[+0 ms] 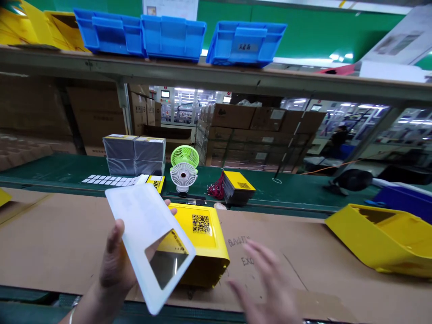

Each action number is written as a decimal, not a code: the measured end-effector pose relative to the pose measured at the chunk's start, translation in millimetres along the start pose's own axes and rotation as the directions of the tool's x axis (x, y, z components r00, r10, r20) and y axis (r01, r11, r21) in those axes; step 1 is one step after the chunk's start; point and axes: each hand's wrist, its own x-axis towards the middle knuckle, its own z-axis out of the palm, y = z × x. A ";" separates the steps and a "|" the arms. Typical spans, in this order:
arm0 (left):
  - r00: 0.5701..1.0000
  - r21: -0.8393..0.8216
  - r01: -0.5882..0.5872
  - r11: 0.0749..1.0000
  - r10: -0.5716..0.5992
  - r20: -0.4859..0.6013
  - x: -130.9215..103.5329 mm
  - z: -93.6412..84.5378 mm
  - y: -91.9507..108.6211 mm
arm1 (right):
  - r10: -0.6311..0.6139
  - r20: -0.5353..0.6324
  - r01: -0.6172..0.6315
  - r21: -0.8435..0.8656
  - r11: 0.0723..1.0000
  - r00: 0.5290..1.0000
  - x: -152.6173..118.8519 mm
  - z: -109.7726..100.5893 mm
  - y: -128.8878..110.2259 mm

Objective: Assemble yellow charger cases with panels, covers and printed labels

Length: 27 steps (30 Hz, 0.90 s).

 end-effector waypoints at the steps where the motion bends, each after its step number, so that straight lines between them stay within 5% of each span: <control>1: 0.999 0.024 0.044 0.999 -0.044 0.009 -2.3 2.0 -5.4 | -0.087 0.085 0.080 0.075 0.994 0.993 5.7 9.0 -12.0; 4: 0.979 0.174 0.165 0.971 -0.182 0.089 -7.1 3.9 -12.7 | -0.318 0.118 0.280 0.259 0.924 0.941 23.6 26.7 -44.9; 7: 0.997 0.550 0.025 0.835 -0.061 0.047 -4.8 0.2 -2.3 | -0.181 0.062 0.142 0.402 0.905 0.981 38.8 27.5 -57.4; 8: 0.998 0.719 -0.059 0.692 0.044 0.040 -2.6 -0.8 4.2 | -0.051 0.070 0.014 0.453 0.892 0.996 43.1 25.6 -57.3; 10: 0.959 0.953 -0.224 0.205 0.219 0.179 2.3 -0.5 18.8 | 0.210 0.159 -0.263 0.566 0.781 0.965 51.6 21.7 -54.4; 12: 0.901 0.887 -0.348 -0.304 0.154 0.406 7.5 3.2 32.1 | 0.353 0.291 -0.452 0.677 0.581 0.889 59.7 19.4 -51.8; 14: 0.879 0.733 -0.418 -0.537 -0.035 0.476 13.3 7.4 41.4 | 0.380 0.429 -0.562 0.735 0.379 0.819 66.5 19.1 -50.8; 17: 0.912 0.727 -0.394 -0.562 -0.144 0.384 25.3 6.0 46.8 | 0.407 0.525 -0.647 0.716 0.264 0.747 70.0 21.8 -46.8; 22: 0.951 0.844 -0.300 -0.445 -0.205 0.230 49.0 -17.7 40.9 | 0.345 0.416 -0.492 0.325 0.808 0.841 55.7 31.1 -19.2; 27: 0.964 0.916 -0.203 -0.347 -0.233 0.125 58.3 -30.2 32.2 | 0.340 0.495 -0.488 0.206 0.848 0.800 42.5 38.3 6.4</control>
